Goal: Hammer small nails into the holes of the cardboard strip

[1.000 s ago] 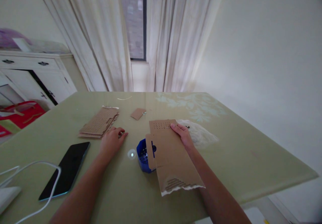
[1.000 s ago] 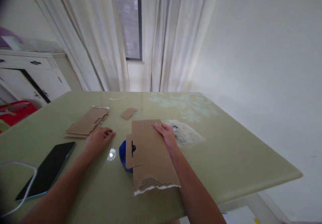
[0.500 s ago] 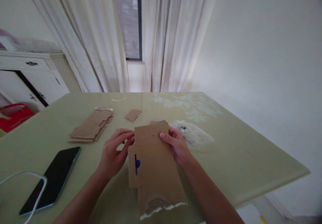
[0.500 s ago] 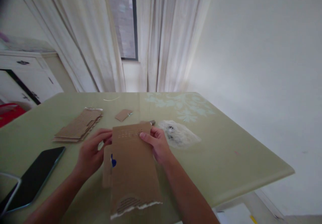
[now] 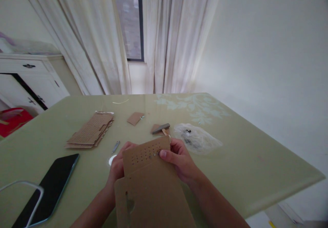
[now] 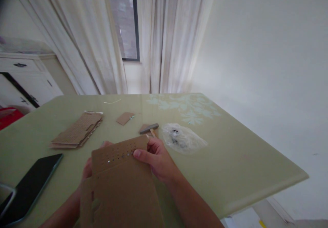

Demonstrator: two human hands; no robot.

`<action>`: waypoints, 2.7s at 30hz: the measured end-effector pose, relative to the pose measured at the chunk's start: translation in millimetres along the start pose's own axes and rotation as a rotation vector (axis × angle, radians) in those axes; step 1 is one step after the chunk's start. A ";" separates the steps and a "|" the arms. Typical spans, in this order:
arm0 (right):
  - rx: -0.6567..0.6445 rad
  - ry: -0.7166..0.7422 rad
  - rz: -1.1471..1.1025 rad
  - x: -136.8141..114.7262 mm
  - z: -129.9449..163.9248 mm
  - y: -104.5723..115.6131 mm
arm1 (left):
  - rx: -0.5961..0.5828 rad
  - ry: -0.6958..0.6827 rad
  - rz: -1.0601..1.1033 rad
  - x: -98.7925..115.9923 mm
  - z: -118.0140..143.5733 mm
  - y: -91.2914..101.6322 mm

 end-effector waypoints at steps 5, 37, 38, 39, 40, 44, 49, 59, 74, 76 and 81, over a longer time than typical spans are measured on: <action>-0.015 -0.021 0.034 1.3 2.2 2.6 | 0.052 -0.183 -0.034 21.3 -9.0 5.3; 0.251 0.195 0.247 -8.7 -8.2 15.4 | 0.276 -0.158 -0.286 13.0 -6.6 23.0; 0.219 0.185 0.273 -7.0 -7.9 14.8 | 0.225 -0.260 -0.372 15.4 -5.5 21.9; 0.182 0.169 0.295 -5.1 -7.4 14.2 | 0.181 -0.335 -0.430 17.4 -4.6 19.9; 0.147 0.153 0.314 -3.2 -6.7 13.8 | 0.150 -0.379 -0.454 19.0 -4.0 17.5; 0.070 0.135 0.405 1.5 -2.5 14.9 | 0.126 -0.362 -0.352 21.3 -6.5 9.8; -0.008 0.083 0.530 4.6 1.7 10.8 | 0.151 -0.302 -0.232 17.8 -8.4 8.7; 0.059 0.140 0.902 2.5 1.7 11.1 | 0.196 -0.368 -0.180 24.8 -2.7 3.3; 0.259 0.137 0.478 1.9 -3.5 18.1 | 0.496 0.171 -0.116 -9.6 -4.4 23.1; 0.341 0.143 0.339 -2.2 -6.5 23.1 | 0.414 0.361 -0.162 -37.7 -8.7 31.7; 0.414 0.111 0.173 -8.0 -15.6 32.2 | 0.020 0.706 -0.590 -102.5 -7.9 41.7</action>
Point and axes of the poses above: each hand's wrist, its own z-axis away from the middle knuckle, its own y-axis out of the back of the hand, x = y × z, the point moved 2 cm from there along -z, towards the middle knuckle, and after that the axes turned 8 degrees about -x, right-handed, at the moved point
